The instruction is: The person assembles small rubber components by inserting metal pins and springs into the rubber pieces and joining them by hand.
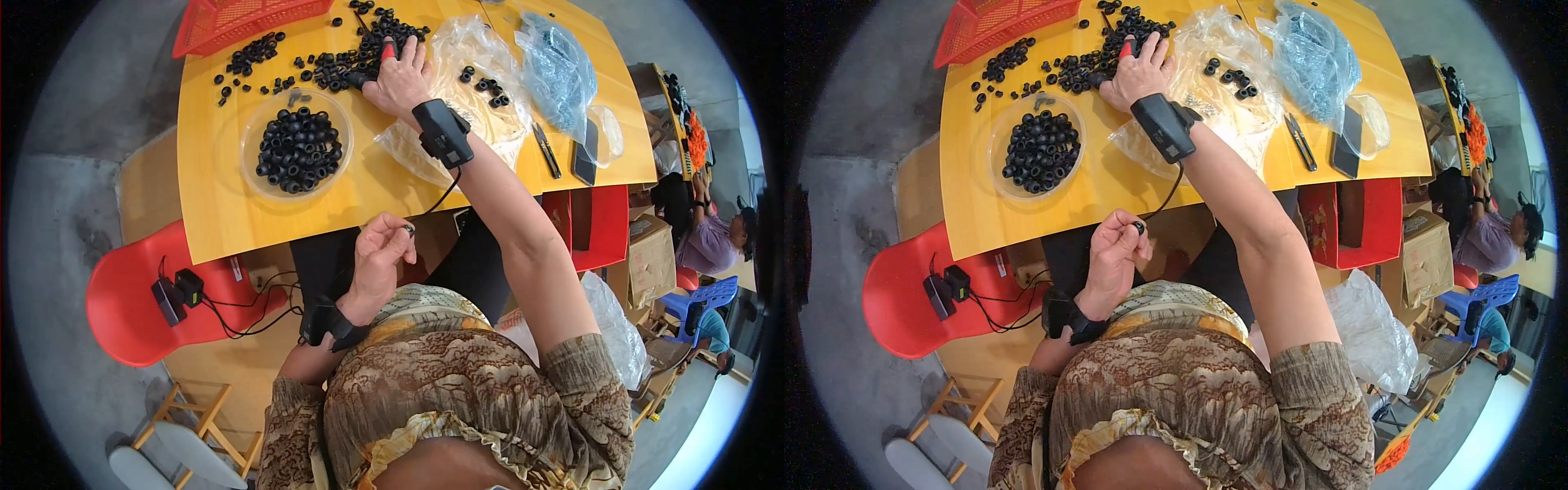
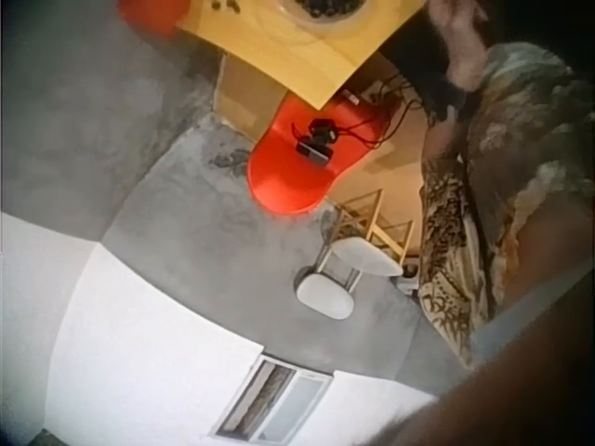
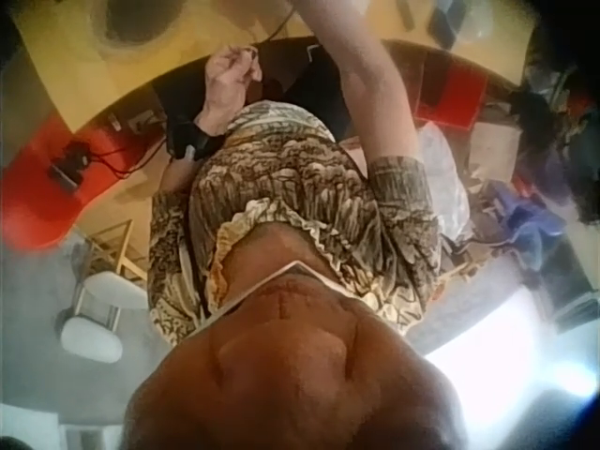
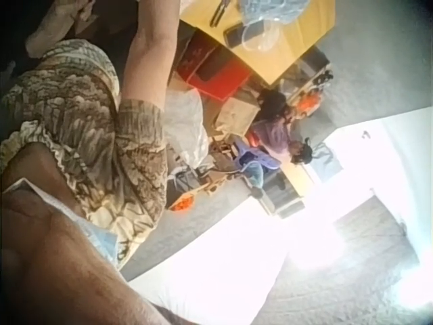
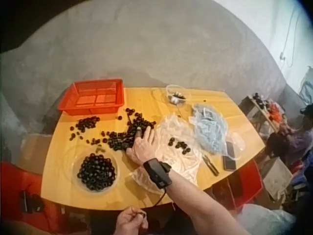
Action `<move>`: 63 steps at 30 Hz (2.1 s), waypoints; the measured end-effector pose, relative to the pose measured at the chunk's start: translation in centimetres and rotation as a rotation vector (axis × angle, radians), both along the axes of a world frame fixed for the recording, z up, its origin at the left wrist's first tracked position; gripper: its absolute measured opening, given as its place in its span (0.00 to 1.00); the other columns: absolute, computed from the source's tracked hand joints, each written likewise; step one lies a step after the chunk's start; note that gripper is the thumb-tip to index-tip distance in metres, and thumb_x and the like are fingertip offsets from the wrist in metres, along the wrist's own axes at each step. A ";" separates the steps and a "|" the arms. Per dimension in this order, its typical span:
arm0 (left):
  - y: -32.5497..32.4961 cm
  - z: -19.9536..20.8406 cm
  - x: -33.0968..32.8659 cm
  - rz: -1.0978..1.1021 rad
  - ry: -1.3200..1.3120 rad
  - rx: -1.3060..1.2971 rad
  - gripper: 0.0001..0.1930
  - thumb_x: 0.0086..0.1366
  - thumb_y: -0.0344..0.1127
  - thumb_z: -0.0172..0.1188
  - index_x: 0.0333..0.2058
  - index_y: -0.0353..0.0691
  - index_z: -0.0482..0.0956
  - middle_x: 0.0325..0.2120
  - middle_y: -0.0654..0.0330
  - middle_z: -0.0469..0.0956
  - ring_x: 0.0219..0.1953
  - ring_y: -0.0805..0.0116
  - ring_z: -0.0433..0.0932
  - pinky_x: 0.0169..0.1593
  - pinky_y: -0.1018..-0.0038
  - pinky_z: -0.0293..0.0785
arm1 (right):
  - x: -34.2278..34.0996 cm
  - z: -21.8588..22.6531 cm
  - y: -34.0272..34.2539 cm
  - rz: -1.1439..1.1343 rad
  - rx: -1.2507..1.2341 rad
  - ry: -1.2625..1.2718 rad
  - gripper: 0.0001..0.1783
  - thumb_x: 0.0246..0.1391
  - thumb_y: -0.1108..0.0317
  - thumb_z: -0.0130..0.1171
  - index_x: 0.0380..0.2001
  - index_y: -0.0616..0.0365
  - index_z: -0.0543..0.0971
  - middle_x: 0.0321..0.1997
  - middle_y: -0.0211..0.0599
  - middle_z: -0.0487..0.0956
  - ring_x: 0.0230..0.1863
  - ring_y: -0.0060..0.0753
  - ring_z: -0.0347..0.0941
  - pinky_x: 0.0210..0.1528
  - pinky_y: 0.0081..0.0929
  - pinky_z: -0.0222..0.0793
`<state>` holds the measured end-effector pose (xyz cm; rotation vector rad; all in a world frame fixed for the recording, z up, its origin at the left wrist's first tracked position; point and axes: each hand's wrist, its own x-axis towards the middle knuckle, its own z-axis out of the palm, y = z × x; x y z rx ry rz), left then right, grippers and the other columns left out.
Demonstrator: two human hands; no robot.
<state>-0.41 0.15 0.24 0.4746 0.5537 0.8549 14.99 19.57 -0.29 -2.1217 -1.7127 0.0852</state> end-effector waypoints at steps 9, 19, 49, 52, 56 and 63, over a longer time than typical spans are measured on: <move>1.9 0.3 -1.0 0.101 0.011 0.151 0.05 0.61 0.32 0.52 0.33 0.37 0.67 0.20 0.63 0.68 0.21 0.74 0.67 0.28 0.78 0.64 | 1.0 0.0 -3.8 0.079 0.249 -0.022 0.49 0.40 0.48 0.55 0.59 0.66 0.49 0.61 0.69 0.44 0.62 0.69 0.40 0.59 0.60 0.37; 1.3 -0.1 0.0 0.023 0.017 0.098 0.07 0.61 0.33 0.52 0.33 0.38 0.66 0.20 0.62 0.67 0.20 0.73 0.66 0.28 0.77 0.64 | 0.8 -0.9 -2.2 0.095 0.223 -0.233 0.38 0.41 0.55 0.53 0.55 0.61 0.59 0.57 0.59 0.56 0.58 0.60 0.51 0.56 0.52 0.48; 1.2 -0.2 0.0 0.029 0.033 0.094 0.08 0.61 0.35 0.53 0.33 0.39 0.67 0.20 0.64 0.67 0.21 0.74 0.66 0.29 0.78 0.64 | -0.7 1.4 -2.0 0.140 -0.007 -0.245 0.11 0.37 0.65 0.57 0.25 0.61 0.75 0.34 0.48 0.72 0.31 0.48 0.74 0.31 0.38 0.71; 1.3 0.1 -0.4 0.034 0.031 0.099 0.07 0.61 0.35 0.53 0.33 0.39 0.67 0.20 0.64 0.67 0.21 0.74 0.66 0.29 0.78 0.64 | -0.5 1.3 -1.6 0.156 0.015 -0.222 0.11 0.38 0.65 0.56 0.25 0.61 0.74 0.32 0.49 0.74 0.30 0.48 0.74 0.30 0.38 0.71; 1.3 0.1 -0.9 0.067 0.035 0.115 0.07 0.61 0.35 0.53 0.32 0.39 0.67 0.20 0.63 0.67 0.21 0.73 0.66 0.29 0.78 0.64 | 0.4 2.4 -0.5 0.211 -0.017 -0.067 0.12 0.40 0.65 0.54 0.26 0.64 0.73 0.26 0.52 0.75 0.30 0.51 0.73 0.32 0.39 0.70; 1.0 0.9 -1.0 0.124 0.044 0.069 0.04 0.60 0.30 0.53 0.29 0.37 0.68 0.18 0.64 0.69 0.20 0.76 0.67 0.27 0.82 0.63 | 2.4 2.6 1.3 0.251 -0.019 0.058 0.14 0.39 0.66 0.54 0.25 0.68 0.72 0.26 0.57 0.75 0.33 0.54 0.72 0.35 0.40 0.68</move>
